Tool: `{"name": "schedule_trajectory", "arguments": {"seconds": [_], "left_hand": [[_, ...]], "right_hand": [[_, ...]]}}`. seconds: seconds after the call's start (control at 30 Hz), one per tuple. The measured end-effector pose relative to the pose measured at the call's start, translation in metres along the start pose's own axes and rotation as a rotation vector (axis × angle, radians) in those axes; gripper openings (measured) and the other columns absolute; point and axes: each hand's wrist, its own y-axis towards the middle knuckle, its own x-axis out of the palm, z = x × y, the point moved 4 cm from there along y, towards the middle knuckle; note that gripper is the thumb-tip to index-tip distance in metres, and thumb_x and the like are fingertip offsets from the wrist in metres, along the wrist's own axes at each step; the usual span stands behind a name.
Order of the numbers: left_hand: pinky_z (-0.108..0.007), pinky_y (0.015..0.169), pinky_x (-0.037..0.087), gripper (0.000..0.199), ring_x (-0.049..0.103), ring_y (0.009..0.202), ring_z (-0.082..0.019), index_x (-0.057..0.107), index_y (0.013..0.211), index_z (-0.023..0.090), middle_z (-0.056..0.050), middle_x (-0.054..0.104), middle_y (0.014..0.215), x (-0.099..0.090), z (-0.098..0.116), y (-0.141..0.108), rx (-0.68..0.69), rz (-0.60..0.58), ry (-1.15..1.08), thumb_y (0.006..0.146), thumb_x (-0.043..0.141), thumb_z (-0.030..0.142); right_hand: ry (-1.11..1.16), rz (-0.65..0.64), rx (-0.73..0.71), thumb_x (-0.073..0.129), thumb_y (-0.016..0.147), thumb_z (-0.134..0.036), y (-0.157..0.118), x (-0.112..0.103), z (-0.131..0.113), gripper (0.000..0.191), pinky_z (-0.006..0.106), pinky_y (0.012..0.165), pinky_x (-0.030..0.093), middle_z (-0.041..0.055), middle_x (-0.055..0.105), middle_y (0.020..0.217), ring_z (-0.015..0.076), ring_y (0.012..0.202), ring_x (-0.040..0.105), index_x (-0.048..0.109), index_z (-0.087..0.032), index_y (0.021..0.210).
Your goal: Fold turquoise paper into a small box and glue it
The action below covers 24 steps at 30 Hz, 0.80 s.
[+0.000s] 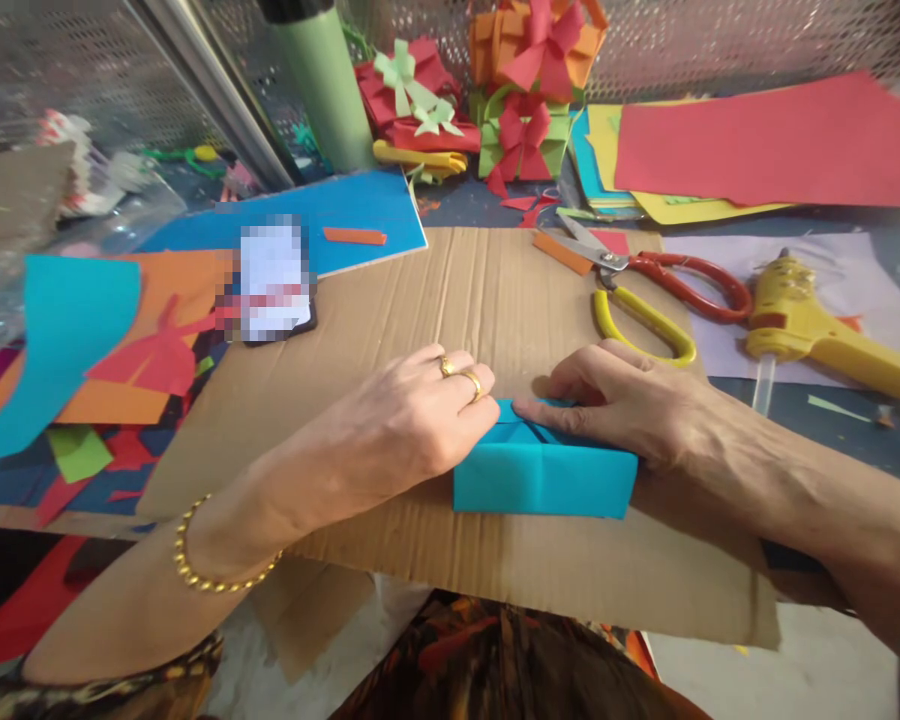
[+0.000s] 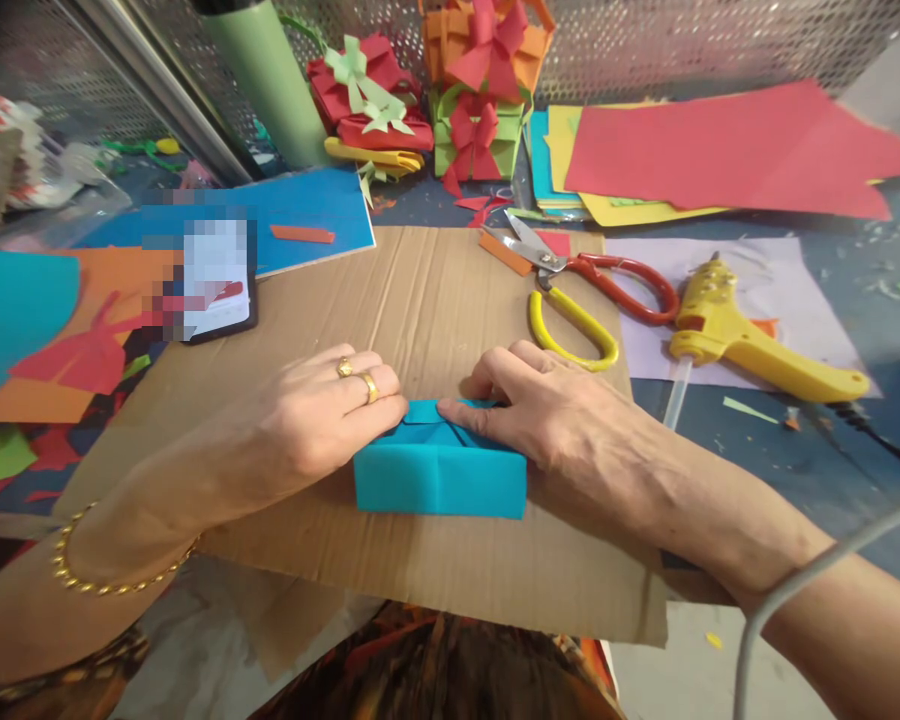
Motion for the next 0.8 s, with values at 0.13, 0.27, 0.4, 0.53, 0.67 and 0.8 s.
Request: {"name": "schedule_trajectory", "arguments": {"seconds": [0.13, 0.27, 0.4, 0.53, 0.67, 0.8], "left_hand": [[-0.034, 0.069, 0.044, 0.030, 0.057, 0.076, -0.020, 0.061, 0.083, 0.017, -0.005, 0.065, 0.081, 0.002, 0.003, 0.000, 0.017, 0.004, 0.012, 0.105, 0.045, 0.006], [-0.033, 0.071, 0.045, 0.027, 0.056, 0.076, -0.020, 0.064, 0.087, 0.015, -0.005, 0.065, 0.081, 0.002, 0.005, 0.000, 0.033, 0.003, 0.012, 0.105, 0.047, 0.005], [-0.034, 0.072, 0.046, 0.029, 0.057, 0.078, -0.020, 0.066, 0.088, 0.015, -0.006, 0.066, 0.083, 0.001, -0.003, -0.003, -0.001, -0.022, 0.007, 0.105, 0.045, 0.005], [-0.033, 0.074, 0.048, 0.033, 0.059, 0.081, -0.019, 0.068, 0.087, 0.015, -0.007, 0.069, 0.089, -0.003, -0.012, -0.005, -0.052, -0.105, -0.031, 0.107, 0.043, 0.007], [-0.033, 0.080, 0.050, 0.036, 0.061, 0.086, -0.019, 0.072, 0.098, 0.016, -0.006, 0.069, 0.093, -0.007, -0.011, -0.005, -0.122, -0.055, -0.083, 0.108, 0.038, 0.008], [-0.031, 0.077, 0.047, 0.030, 0.059, 0.088, -0.019, 0.072, 0.117, 0.017, -0.006, 0.066, 0.094, -0.005, -0.003, -0.006, -0.082, -0.013, -0.170, 0.109, 0.044, 0.013]], "right_hand": [[0.005, 0.016, 0.000, 0.048, 0.108, -0.030, -0.001, 0.000, 0.001, 0.035, 0.031, 0.071, 0.046, 0.0082, 0.069, 0.105, 0.0199, 0.088, 0.061, 0.077, -0.033, 0.128], [0.037, 0.008, 0.007, 0.047, 0.109, -0.029, -0.002, 0.000, 0.000, 0.035, 0.031, 0.073, 0.046, 0.0087, 0.068, 0.105, 0.0203, 0.089, 0.061, 0.078, -0.032, 0.125], [0.014, 0.027, 0.011, 0.048, 0.107, -0.025, -0.003, 0.000, -0.001, 0.034, 0.031, 0.073, 0.045, 0.0089, 0.068, 0.108, 0.0206, 0.092, 0.061, 0.078, -0.032, 0.124], [-0.012, 0.033, 0.023, 0.054, 0.106, -0.027, -0.002, 0.000, -0.003, 0.030, 0.030, 0.070, 0.043, 0.0076, 0.068, 0.106, 0.0199, 0.089, 0.059, 0.077, -0.033, 0.125], [0.005, 0.012, 0.018, 0.054, 0.106, -0.025, -0.003, 0.000, -0.005, 0.031, 0.029, 0.071, 0.041, 0.0084, 0.067, 0.109, 0.0199, 0.090, 0.059, 0.076, -0.031, 0.126], [0.001, 0.012, 0.013, 0.051, 0.105, -0.022, -0.004, 0.001, -0.005, 0.033, 0.031, 0.074, 0.041, 0.0096, 0.067, 0.113, 0.0204, 0.092, 0.060, 0.076, -0.030, 0.126]]}}
